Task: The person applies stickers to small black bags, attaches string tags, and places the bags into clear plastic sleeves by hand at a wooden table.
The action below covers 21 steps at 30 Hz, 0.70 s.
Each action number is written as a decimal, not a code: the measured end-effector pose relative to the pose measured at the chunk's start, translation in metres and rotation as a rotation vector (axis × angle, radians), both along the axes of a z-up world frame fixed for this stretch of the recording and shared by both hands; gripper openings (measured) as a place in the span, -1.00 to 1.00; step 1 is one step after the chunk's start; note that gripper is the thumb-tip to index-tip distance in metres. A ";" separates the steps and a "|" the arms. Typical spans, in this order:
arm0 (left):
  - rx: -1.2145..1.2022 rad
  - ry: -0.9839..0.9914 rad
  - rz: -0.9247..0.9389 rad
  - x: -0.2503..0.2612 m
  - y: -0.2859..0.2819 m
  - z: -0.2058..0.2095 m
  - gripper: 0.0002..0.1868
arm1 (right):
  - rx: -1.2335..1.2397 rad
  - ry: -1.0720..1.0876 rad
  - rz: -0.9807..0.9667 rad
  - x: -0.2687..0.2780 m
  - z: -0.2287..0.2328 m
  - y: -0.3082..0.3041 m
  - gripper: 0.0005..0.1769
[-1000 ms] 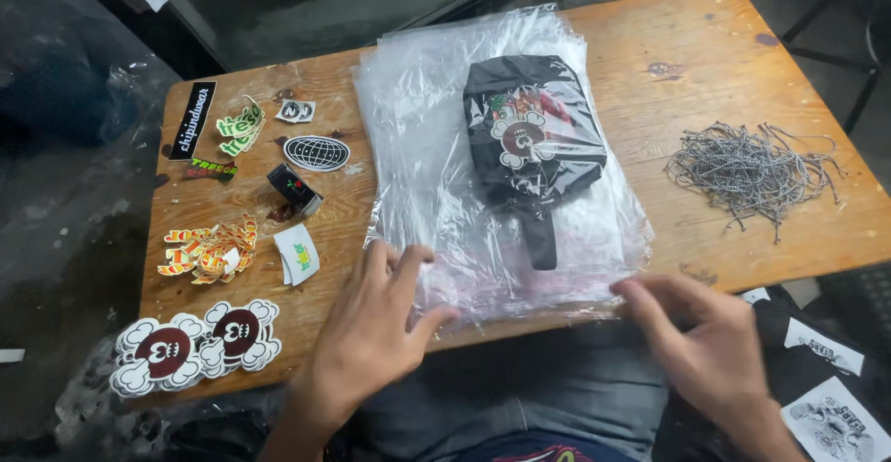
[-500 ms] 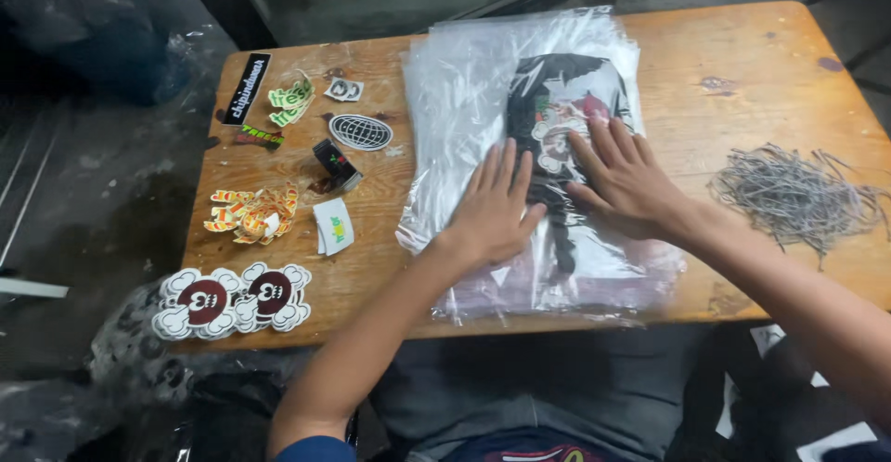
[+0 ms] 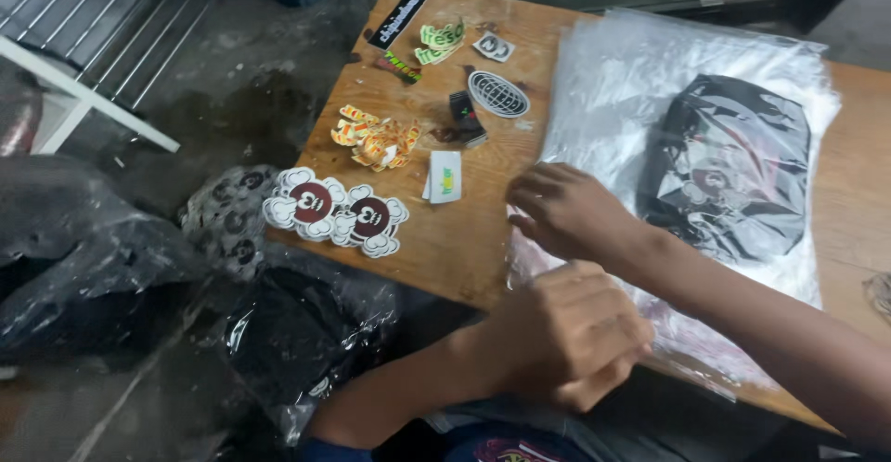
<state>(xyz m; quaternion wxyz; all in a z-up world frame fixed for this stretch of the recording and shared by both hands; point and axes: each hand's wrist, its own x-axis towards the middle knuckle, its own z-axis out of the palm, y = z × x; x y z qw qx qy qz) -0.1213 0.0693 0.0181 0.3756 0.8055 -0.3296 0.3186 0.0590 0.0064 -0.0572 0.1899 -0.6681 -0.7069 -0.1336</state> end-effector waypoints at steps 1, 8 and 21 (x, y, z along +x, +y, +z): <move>-0.002 0.004 0.019 -0.006 0.002 0.000 -0.94 | -0.002 0.004 0.019 -0.006 -0.004 0.021 -0.79; 0.018 -0.013 0.046 -0.026 0.014 -0.010 -0.97 | -0.059 -0.380 0.022 -0.028 -0.032 0.094 -0.97; 0.015 -0.014 -0.015 -0.013 0.006 -0.005 -0.93 | -0.022 -0.334 0.047 -0.024 -0.044 0.091 -0.85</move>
